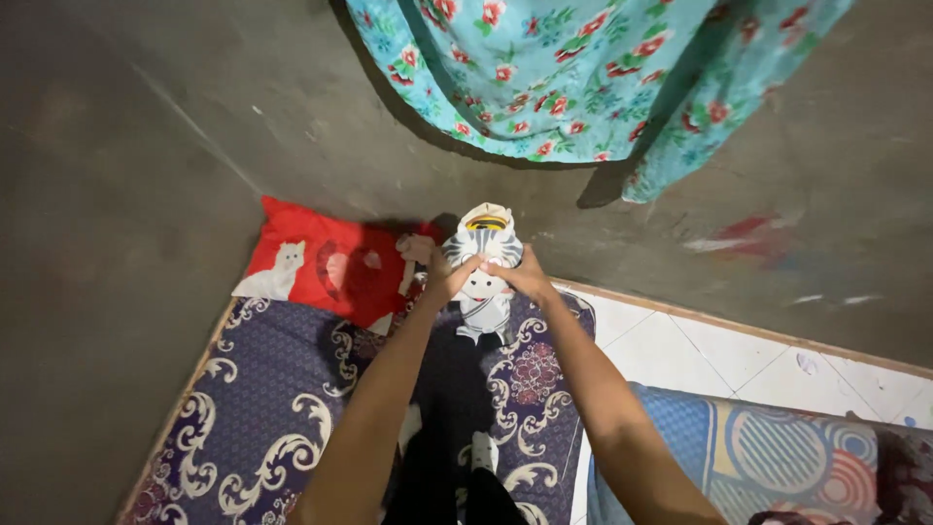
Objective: Tidying up a room and folding a striped blanket on a mattress.
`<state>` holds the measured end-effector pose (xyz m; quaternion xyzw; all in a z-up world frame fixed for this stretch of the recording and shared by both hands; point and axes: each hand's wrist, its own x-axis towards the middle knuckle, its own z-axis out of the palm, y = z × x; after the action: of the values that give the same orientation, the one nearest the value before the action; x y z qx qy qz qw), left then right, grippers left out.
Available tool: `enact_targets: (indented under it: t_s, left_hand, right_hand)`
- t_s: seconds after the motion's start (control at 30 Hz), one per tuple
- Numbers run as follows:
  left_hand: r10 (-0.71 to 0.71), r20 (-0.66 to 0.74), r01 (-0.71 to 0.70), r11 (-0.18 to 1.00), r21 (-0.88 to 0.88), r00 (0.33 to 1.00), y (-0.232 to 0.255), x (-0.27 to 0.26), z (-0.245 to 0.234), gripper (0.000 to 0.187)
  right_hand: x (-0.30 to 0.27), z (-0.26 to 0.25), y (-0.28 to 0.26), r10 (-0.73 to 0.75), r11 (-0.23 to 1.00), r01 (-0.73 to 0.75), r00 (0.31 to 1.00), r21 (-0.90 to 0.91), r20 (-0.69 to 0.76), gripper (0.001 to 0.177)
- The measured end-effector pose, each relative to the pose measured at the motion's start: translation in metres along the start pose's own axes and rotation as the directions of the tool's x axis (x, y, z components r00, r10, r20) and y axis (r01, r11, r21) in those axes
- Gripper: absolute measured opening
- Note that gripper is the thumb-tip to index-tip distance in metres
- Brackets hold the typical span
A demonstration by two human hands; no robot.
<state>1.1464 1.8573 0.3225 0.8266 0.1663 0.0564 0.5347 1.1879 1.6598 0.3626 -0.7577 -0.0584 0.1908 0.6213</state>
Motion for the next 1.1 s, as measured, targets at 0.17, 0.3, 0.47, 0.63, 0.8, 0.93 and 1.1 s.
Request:
enact_targets:
  t_s: [0.17, 0.3, 0.47, 0.63, 0.8, 0.93, 1.1]
  left_hand:
    - [-0.095, 0.008, 0.095, 0.976, -0.197, 0.995, -0.085, 0.056, 0.039, 0.097]
    - [-0.002, 0.025, 0.008, 0.969, -0.249, 1.0, -0.181, 0.103, 0.072, 0.074]
    - [-0.117, 0.075, 0.13, 0.971, -0.2, 0.99, -0.305, 0.153, 0.115, 0.072]
    - [-0.211, 0.013, 0.211, 0.977, -0.005, 0.977, -0.462, 0.19, 0.167, 0.075]
    - [-0.15, -0.016, 0.151, 0.989, 0.002, 0.988, -0.574, 0.196, 0.202, 0.06]
    - [-0.023, 0.021, 0.026, 0.99, -0.14, 1.0, -0.63, 0.218, 0.217, 0.051]
    - [0.079, -0.034, -0.081, 0.996, -0.041, 0.996, -0.651, 0.311, 0.238, 0.066]
  right_hand:
    - [0.071, 0.016, 0.089, 0.023, 0.993, -0.031, 0.997, -0.113, -0.074, 0.108]
    - [0.123, 0.039, 0.162, 0.048, 0.982, -0.077, 0.985, -0.174, -0.166, 0.089]
    - [0.189, 0.071, 0.271, 0.122, 0.987, -0.137, 0.979, -0.081, -0.161, 0.071]
    - [0.25, 0.098, 0.43, 0.129, 0.98, -0.156, 0.972, -0.126, -0.194, 0.06]
    - [0.276, 0.129, 0.537, 0.08, 0.99, -0.102, 0.975, -0.098, -0.207, 0.057]
    - [0.302, 0.144, 0.578, 0.2, 0.978, -0.21, 0.956, -0.023, -0.217, 0.052]
    - [0.374, 0.139, 0.609, -0.036, 0.99, 0.071, 0.962, 0.121, -0.269, 0.047]
